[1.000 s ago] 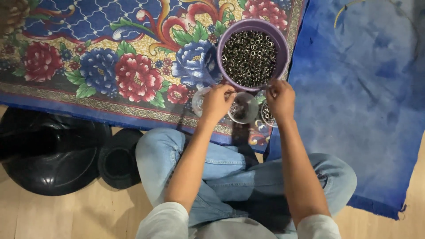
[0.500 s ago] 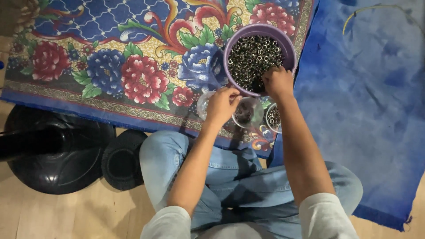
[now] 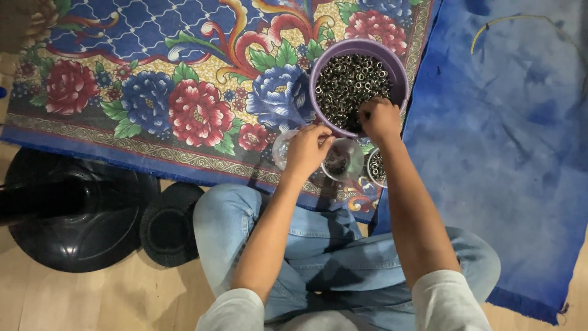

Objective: The person sits cross-legged on the floor and sorts small metal rings from a large purple bowl into two smaller clear bowls. They repeatedly pick up rings, separate them by hand, and place them into the respective bowls.

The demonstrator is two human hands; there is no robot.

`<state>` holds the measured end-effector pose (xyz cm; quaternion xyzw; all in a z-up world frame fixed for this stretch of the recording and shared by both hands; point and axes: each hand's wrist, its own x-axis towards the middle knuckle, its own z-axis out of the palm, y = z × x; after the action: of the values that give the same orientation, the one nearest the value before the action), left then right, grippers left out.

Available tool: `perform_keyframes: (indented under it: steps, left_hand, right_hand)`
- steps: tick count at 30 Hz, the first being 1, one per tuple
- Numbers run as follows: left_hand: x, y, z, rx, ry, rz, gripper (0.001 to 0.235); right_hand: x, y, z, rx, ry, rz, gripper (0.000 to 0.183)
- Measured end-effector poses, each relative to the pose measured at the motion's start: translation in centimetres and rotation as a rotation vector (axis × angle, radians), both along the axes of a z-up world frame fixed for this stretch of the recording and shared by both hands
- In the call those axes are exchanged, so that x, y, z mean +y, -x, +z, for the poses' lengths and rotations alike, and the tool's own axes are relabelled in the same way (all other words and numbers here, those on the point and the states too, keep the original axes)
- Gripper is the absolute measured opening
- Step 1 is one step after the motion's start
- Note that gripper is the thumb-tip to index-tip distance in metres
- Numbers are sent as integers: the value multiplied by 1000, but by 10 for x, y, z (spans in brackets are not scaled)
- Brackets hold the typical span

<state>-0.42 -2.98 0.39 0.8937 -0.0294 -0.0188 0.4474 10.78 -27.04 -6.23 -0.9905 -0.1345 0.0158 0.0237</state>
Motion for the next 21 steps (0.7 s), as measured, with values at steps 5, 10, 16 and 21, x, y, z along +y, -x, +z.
perform_keyframes:
  steps: [5,10,16,21]
  left_hand:
    - [-2,-1,-5,6,31,-7,17]
    - [-9,0,-3,59,420,23,21]
    - [-20,0,-4,310,961,115,27]
    - [-22,7,-1,321,1122,98,27]
  right_hand:
    - [-7,0,-2,-114,-148,-3,10]
    - [4,28,24,-195,-444,155,18]
    - [33,89,55,-328,-608,313,13]
    - [58,119,84,-409,-665,272,12]
